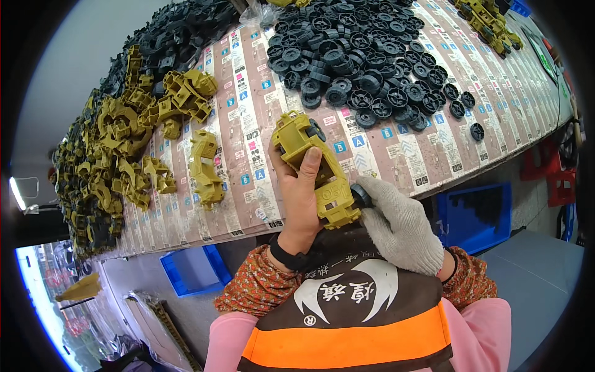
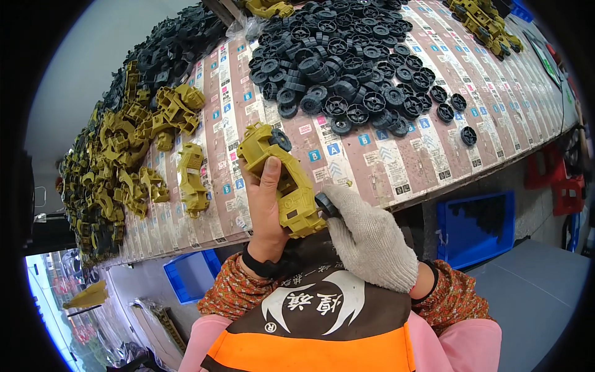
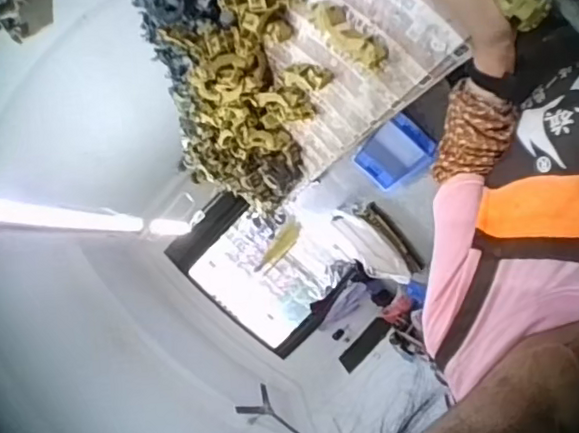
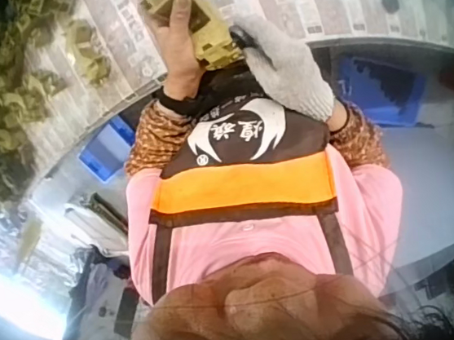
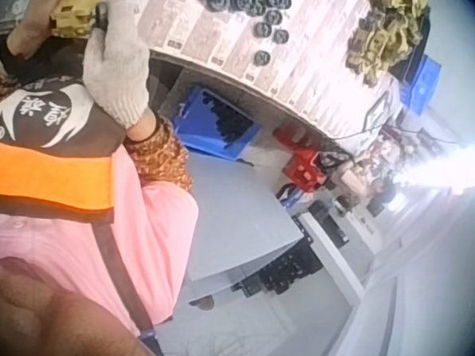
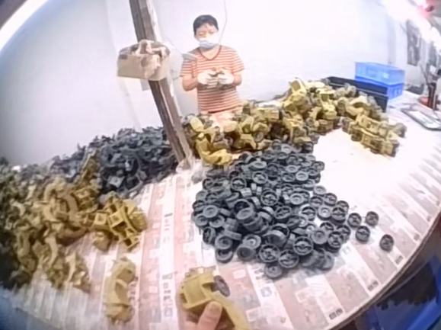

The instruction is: The person assembles yellow plastic toy trucks by inserting black wheels into the chassis. They pick up a truck body, insert wheels one by one, and place the completed unit on the table. The process is repeated continuously with multiple truck bodies and wheels.

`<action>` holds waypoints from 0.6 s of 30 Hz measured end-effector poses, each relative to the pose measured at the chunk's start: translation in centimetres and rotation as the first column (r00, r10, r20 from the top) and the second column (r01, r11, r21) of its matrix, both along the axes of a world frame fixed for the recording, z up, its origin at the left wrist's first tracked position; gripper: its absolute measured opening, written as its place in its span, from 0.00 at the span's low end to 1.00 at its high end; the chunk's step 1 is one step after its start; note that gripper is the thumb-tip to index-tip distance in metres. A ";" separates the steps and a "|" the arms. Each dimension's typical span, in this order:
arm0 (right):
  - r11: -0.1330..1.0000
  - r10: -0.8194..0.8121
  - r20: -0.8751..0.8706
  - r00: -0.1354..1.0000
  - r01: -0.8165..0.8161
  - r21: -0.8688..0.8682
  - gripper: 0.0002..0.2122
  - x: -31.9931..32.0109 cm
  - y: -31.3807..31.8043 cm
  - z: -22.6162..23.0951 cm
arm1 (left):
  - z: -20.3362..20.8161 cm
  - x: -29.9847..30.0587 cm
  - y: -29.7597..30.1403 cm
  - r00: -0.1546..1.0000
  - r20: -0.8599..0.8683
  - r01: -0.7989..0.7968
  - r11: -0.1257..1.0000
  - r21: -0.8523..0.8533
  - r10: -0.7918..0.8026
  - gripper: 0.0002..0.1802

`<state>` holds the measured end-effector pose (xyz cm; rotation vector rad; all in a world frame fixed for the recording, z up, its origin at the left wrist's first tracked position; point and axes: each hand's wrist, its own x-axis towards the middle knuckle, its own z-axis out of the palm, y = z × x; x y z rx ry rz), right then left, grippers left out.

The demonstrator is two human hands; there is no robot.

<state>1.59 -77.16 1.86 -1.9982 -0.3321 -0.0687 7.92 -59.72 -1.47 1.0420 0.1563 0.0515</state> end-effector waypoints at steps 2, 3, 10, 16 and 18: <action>1.000 -0.019 0.049 0.999 0.019 0.002 0.22 -0.2 0.2 -0.4 | 0.3 -0.1 0.3 1.000 -0.009 0.016 1.000 0.017 -0.016 0.34; 1.000 -0.014 0.025 1.000 0.014 -0.022 0.22 -0.2 0.3 -0.2 | 0.5 -0.1 0.5 1.000 -0.013 0.020 0.999 0.027 -0.019 0.38; 0.997 0.041 -0.130 0.991 -0.049 -0.065 0.23 -0.2 0.4 0.3 | 1.0 -0.7 -1.4 0.965 0.263 -0.046 0.982 0.183 -0.003 0.47; 0.988 0.102 -0.412 0.905 -0.142 -0.067 0.29 2.4 0.1 2.7 | 0.0 -0.1 -2.7 0.945 0.320 -0.124 0.976 0.181 0.061 0.47; 0.994 0.070 -0.248 0.966 -0.089 -0.066 0.33 2.6 0.3 0.8 | 0.8 0.3 -2.0 0.972 0.222 0.063 0.996 0.059 -0.075 0.47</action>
